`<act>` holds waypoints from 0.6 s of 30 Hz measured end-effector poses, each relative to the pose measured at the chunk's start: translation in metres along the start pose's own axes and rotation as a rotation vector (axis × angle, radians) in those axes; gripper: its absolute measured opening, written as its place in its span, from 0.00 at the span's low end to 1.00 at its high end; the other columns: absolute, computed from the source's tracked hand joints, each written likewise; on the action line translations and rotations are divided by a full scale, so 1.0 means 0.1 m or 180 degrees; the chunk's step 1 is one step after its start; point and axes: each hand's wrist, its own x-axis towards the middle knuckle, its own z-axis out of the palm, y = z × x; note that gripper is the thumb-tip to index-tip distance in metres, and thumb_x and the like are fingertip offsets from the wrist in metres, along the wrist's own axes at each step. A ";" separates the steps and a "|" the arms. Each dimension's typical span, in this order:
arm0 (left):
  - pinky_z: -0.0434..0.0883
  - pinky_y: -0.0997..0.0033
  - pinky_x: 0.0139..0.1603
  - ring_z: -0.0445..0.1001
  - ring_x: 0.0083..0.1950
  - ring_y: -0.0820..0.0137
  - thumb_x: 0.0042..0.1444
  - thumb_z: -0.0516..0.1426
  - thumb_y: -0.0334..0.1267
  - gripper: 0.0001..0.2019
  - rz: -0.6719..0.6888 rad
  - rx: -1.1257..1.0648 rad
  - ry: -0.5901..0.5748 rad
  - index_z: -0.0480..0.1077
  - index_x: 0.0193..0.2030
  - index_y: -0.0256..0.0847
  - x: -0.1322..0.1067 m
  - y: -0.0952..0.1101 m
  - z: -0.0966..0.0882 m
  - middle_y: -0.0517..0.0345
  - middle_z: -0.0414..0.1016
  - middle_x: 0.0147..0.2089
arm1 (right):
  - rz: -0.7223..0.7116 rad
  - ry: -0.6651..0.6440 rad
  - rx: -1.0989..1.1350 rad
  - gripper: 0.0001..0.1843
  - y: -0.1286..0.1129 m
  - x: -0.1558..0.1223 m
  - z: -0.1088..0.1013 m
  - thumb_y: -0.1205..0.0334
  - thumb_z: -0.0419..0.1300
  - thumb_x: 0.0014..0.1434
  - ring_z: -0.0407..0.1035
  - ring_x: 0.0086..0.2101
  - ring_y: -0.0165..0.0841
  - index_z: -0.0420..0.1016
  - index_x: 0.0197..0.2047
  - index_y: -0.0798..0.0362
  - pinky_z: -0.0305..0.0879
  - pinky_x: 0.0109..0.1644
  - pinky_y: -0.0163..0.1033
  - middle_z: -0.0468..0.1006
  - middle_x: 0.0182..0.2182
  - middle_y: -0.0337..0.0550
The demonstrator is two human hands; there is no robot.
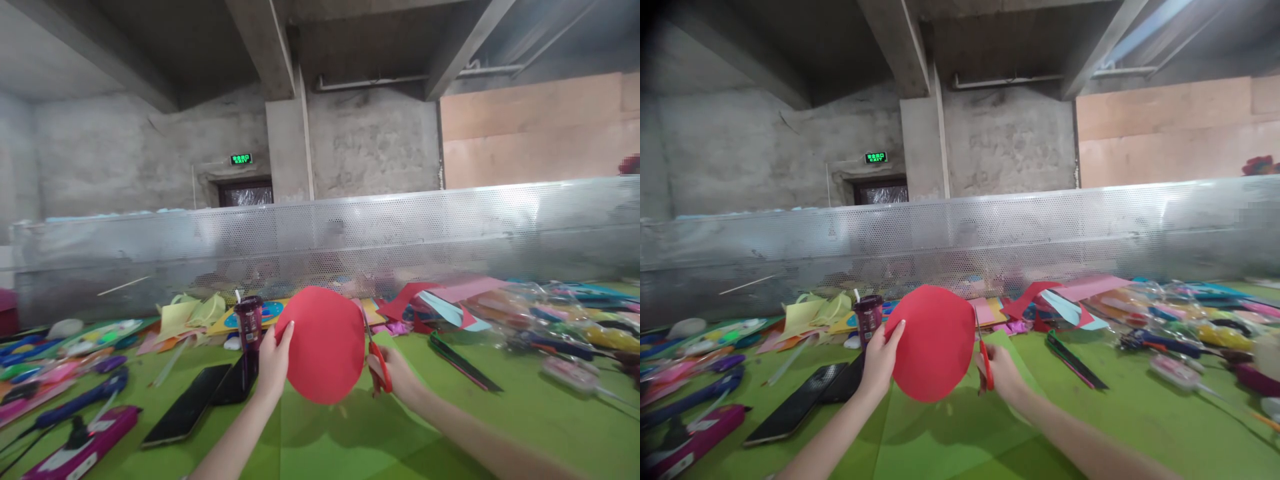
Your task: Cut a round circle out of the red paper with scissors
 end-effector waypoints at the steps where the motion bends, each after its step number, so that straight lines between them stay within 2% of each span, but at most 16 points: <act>1: 0.66 0.64 0.45 0.71 0.45 0.57 0.47 0.55 0.54 0.23 0.0008 0.0002 0.0009 0.69 0.43 0.37 0.00 0.00 0.00 0.47 0.75 0.41 | 0.0007 -0.0005 -0.0011 0.07 0.00 0.00 0.00 0.63 0.49 0.52 0.61 0.12 0.26 0.58 0.23 0.53 0.55 0.17 0.30 0.61 0.09 0.30; 18: 0.66 0.65 0.46 0.71 0.45 0.59 0.49 0.54 0.53 0.22 0.0031 0.0009 -0.0027 0.69 0.44 0.38 -0.01 0.00 0.00 0.48 0.74 0.44 | 0.0018 0.0012 -0.0084 0.07 0.01 -0.01 0.02 0.63 0.49 0.52 0.63 0.13 0.26 0.59 0.24 0.53 0.55 0.18 0.29 0.61 0.10 0.30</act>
